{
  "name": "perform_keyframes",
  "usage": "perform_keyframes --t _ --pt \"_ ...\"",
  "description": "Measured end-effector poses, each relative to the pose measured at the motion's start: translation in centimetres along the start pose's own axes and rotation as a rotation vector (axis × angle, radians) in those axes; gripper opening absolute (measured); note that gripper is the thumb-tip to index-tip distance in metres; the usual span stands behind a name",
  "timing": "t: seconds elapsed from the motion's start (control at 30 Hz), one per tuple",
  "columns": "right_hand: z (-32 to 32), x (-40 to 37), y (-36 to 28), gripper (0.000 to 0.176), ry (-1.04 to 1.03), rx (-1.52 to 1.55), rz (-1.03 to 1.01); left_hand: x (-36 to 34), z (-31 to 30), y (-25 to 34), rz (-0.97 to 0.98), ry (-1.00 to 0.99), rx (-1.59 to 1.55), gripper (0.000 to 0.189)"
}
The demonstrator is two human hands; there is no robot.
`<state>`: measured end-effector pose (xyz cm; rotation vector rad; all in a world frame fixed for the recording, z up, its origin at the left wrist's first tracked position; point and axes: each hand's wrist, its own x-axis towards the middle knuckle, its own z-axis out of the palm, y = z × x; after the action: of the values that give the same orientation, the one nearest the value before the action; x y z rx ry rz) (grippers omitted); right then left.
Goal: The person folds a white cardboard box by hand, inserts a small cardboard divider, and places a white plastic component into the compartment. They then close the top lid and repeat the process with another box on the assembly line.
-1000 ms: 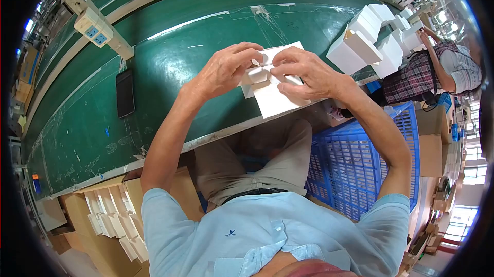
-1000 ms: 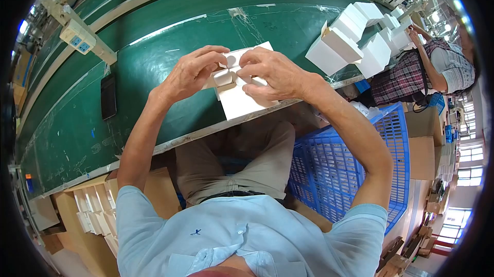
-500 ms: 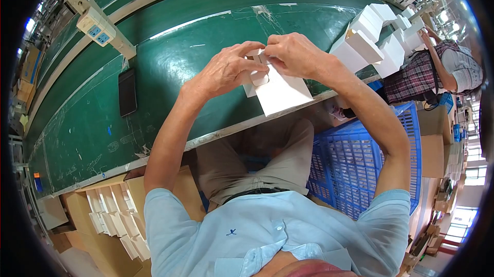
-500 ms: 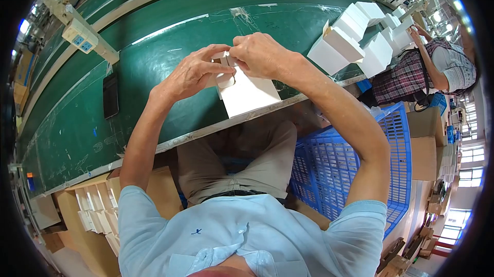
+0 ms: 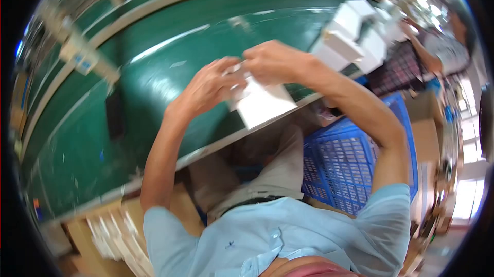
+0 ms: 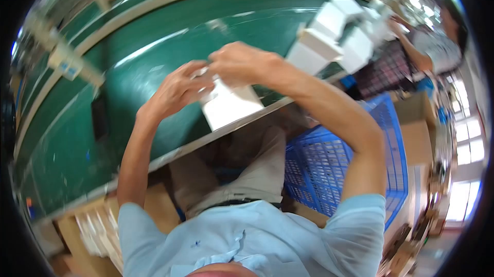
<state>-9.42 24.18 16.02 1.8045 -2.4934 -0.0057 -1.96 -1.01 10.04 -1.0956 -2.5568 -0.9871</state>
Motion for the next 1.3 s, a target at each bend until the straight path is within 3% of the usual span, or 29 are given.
perform_keyframes --t 0.03,0.13,0.23,0.5,0.6,0.63,0.67,0.77,0.83,0.9,0.97,1.3 --pt "1.0 -0.2 1.1 0.017 0.1 0.001 -0.086 0.5 0.2 -0.1 -0.017 -0.019 -0.045 0.028" --pt "-0.9 0.8 0.0 0.012 -0.112 -0.13 -0.031 0.7 0.7 0.1 -0.039 0.007 -0.063 0.027" --pt "-1.4 1.2 -0.7 0.009 -0.174 -0.134 -0.03 1.1 0.7 1.0 -0.079 0.027 -0.12 0.027" --pt "0.0 1.7 -1.0 0.013 -0.133 -0.151 -0.036 1.6 0.9 0.4 0.07 0.036 -0.058 0.024" --pt "-1.3 0.9 -1.1 0.01 -0.074 -0.217 -0.184 1.2 0.3 0.7 -0.023 -0.016 -0.075 0.031" --pt "-1.3 0.5 -1.2 0.007 -0.067 -0.095 -0.029 1.2 0.4 1.1 -0.02 -0.011 -0.052 0.032" --pt "-1.7 1.0 -1.0 0.008 -0.171 -0.199 -0.064 1.2 0.5 1.2 -0.03 -0.002 -0.025 0.033" --pt "-1.4 1.0 0.2 0.019 -0.051 0.006 -0.072 1.0 0.3 0.9 -0.043 -0.029 -0.077 0.029" --pt "-1.3 1.6 0.9 0.016 -0.196 0.0 -0.01 0.8 0.1 0.6 -0.044 -0.053 -0.021 0.035" --pt "-2.1 1.5 0.4 0.016 -0.156 0.062 -0.044 0.5 0.1 0.6 -0.039 -0.015 -0.016 0.037" --pt "-2.2 1.3 0.4 0.019 -0.16 0.084 0.049 0.7 0.1 0.7 0.007 -0.018 0.019 0.037" --pt "-1.9 1.5 -0.1 0.012 -0.225 -0.068 0.03 0.5 0.3 0.1 0.011 -0.009 0.052 0.038"
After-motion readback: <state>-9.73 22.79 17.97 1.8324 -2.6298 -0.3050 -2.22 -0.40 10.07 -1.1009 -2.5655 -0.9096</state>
